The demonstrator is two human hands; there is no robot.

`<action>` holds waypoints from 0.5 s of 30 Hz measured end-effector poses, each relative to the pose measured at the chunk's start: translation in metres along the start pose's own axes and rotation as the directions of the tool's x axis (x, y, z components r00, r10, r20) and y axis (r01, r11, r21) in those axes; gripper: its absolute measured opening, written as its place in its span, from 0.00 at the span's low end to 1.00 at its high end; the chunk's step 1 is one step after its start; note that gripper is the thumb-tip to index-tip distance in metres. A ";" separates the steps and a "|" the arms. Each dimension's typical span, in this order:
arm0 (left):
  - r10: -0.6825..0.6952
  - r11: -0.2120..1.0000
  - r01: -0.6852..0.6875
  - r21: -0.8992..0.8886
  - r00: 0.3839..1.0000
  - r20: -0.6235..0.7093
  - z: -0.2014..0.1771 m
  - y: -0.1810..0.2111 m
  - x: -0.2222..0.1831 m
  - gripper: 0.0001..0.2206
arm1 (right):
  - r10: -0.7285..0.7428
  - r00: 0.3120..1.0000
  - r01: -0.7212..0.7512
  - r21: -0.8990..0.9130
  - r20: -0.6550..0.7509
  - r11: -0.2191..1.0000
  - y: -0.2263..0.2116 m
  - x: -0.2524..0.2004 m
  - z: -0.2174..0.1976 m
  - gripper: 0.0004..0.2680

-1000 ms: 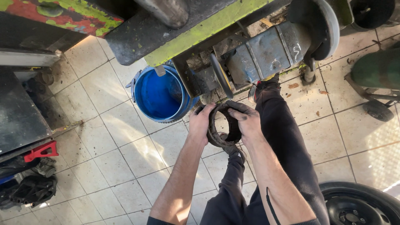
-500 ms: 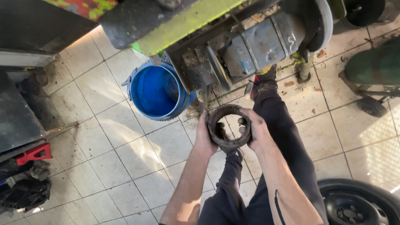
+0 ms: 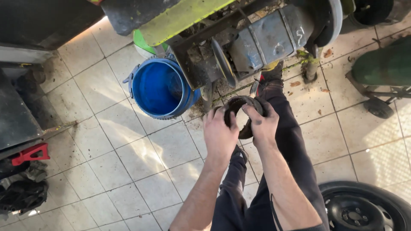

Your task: Inspecting and handling an alternator stator in an auto repair shop.

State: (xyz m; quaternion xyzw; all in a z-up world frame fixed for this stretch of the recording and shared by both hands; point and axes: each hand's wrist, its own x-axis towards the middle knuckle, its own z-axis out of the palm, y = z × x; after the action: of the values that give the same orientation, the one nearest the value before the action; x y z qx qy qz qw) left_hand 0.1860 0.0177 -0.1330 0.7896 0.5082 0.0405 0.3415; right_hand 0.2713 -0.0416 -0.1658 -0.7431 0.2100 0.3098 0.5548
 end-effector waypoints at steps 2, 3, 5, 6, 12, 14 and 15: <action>-0.010 1.000 0.010 0.007 1.000 -0.004 0.000 0.015 0.007 0.13 | -0.021 1.000 0.022 -0.028 0.008 0.999 0.000 -0.002 0.001 0.20; -0.108 0.992 0.114 -0.056 0.990 0.092 0.000 0.021 0.013 0.14 | -0.035 0.999 0.035 -0.032 -0.001 0.999 0.002 -0.003 0.002 0.20; -0.193 0.969 0.217 -0.116 0.963 0.189 0.008 0.022 0.025 0.16 | -0.057 0.998 0.056 -0.035 -0.010 0.998 0.002 -0.002 0.005 0.20; -0.241 0.949 0.279 -0.143 0.941 0.237 0.017 0.015 0.029 0.16 | -0.050 0.999 0.050 -0.017 -0.019 0.999 0.003 -0.001 0.005 0.19; -0.360 0.835 0.490 -0.250 0.830 0.425 0.034 -0.015 0.052 0.16 | 0.040 0.999 -0.040 -0.007 -0.008 0.999 0.006 0.014 0.004 0.19; -0.353 0.820 0.514 -0.252 0.801 0.484 0.004 -0.004 0.055 0.17 | 0.090 0.996 -0.090 -0.007 0.007 0.996 0.008 0.023 -0.001 0.18; -0.328 0.852 0.460 -0.249 0.841 0.430 -0.017 0.001 0.055 0.17 | 0.154 0.988 -0.153 -0.012 0.023 0.988 0.009 0.028 -0.004 0.19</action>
State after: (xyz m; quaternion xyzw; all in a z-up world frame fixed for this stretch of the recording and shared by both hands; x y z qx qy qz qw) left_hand 0.2068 0.0715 -0.1353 0.5871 0.5728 -0.0941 0.5643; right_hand 0.2863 -0.0476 -0.1906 -0.7237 0.2583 0.3616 0.5280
